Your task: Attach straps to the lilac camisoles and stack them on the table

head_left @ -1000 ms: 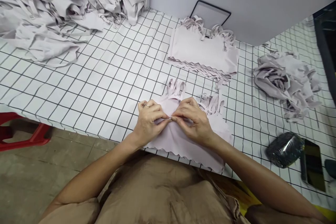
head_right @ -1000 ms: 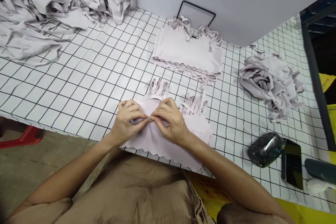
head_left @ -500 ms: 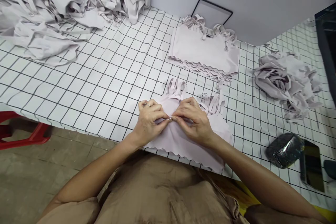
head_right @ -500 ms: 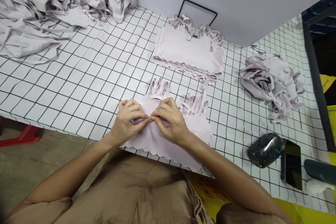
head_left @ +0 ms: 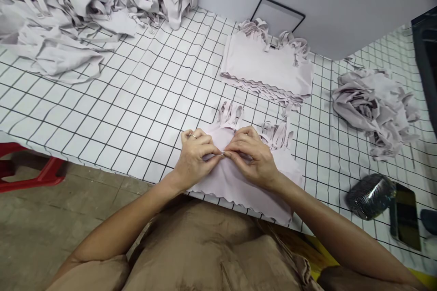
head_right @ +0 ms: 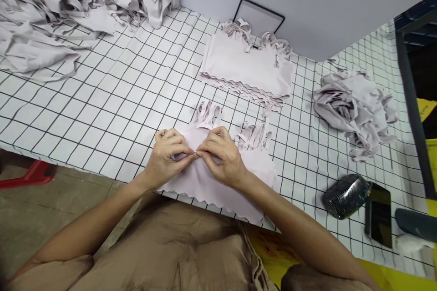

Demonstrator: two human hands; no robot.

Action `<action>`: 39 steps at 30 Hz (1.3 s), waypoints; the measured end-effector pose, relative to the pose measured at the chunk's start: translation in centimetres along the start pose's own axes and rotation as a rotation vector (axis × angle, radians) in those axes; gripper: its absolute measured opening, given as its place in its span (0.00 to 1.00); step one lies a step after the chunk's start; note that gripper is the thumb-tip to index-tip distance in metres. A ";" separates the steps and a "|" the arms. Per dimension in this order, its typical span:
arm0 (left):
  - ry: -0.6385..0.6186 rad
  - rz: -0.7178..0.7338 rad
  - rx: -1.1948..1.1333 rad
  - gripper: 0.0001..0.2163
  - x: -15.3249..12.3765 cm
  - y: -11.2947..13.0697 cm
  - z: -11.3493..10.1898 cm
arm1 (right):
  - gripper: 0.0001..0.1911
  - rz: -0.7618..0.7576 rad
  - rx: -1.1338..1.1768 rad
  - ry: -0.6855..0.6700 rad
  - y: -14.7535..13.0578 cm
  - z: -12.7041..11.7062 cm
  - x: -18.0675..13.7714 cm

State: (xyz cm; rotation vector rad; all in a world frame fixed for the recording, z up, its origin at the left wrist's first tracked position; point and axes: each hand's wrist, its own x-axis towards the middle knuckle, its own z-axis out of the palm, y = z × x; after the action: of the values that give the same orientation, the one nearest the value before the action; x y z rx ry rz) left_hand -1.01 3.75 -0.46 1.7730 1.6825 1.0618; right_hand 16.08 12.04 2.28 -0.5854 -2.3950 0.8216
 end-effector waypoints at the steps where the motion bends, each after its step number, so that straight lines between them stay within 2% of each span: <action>1: 0.003 0.005 -0.002 0.06 0.0 0.0 0.0 | 0.07 0.000 -0.002 0.000 0.0 0.0 0.0; 15: 0.009 0.023 -0.003 0.06 0.0 -0.1 0.0 | 0.07 -0.011 0.005 -0.010 0.2 -0.1 0.0; 22: -0.033 -0.003 0.009 0.07 0.1 0.0 -0.2 | 0.07 -0.010 0.039 -0.017 0.3 -0.2 0.1; 39: 0.006 0.016 0.021 0.05 0.0 -0.1 0.1 | 0.07 -0.007 0.003 -0.002 0.5 -0.1 0.0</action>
State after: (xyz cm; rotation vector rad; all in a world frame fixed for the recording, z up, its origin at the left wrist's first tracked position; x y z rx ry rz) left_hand -1.00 3.83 -0.62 1.8003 1.6917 1.0613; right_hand 16.28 12.41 2.02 -0.5752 -2.3954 0.8230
